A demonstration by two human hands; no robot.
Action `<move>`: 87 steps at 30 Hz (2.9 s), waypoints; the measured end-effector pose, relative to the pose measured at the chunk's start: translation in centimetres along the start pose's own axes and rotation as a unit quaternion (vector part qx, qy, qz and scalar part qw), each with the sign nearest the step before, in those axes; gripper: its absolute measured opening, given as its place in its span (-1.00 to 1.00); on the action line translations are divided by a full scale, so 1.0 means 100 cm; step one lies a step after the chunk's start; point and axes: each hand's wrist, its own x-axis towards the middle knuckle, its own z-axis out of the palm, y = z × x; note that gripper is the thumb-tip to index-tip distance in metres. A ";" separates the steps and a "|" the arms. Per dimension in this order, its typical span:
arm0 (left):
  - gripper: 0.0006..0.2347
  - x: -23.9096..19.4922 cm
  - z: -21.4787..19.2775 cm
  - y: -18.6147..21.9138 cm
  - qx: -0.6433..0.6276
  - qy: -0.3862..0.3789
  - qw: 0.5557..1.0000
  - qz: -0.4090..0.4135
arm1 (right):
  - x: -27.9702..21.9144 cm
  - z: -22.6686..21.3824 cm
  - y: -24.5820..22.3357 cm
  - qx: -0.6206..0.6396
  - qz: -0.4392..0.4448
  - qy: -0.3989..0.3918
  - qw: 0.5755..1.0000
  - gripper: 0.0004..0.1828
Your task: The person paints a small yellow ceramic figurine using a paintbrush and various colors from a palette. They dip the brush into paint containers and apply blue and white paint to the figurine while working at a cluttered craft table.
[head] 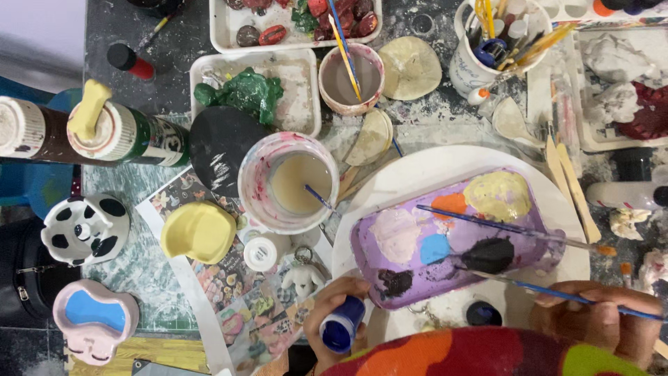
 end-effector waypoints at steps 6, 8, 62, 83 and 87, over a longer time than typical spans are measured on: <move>-0.63 0.015 0.007 0.016 -0.003 -0.004 0.999 -0.039 | -0.003 0.036 -0.031 0.045 0.014 -0.004 0.999 -0.79; -0.67 0.017 0.015 0.028 0.029 0.008 0.999 -0.021 | -0.006 0.039 -0.034 0.051 0.020 -0.004 0.998 -0.77; -0.64 0.040 0.017 0.052 0.103 -0.052 0.993 -0.008 | 0.044 -0.072 -0.006 -0.257 -0.240 -0.125 0.928 -0.59; -0.66 0.051 0.020 0.060 0.095 -0.039 0.995 -0.013 | 0.055 0.099 -0.165 -0.485 -0.323 -0.134 0.802 -0.81; -0.65 0.050 0.017 0.062 0.085 -0.053 0.995 -0.011 | 0.043 0.133 -0.193 -0.267 -0.279 -0.133 0.913 -0.82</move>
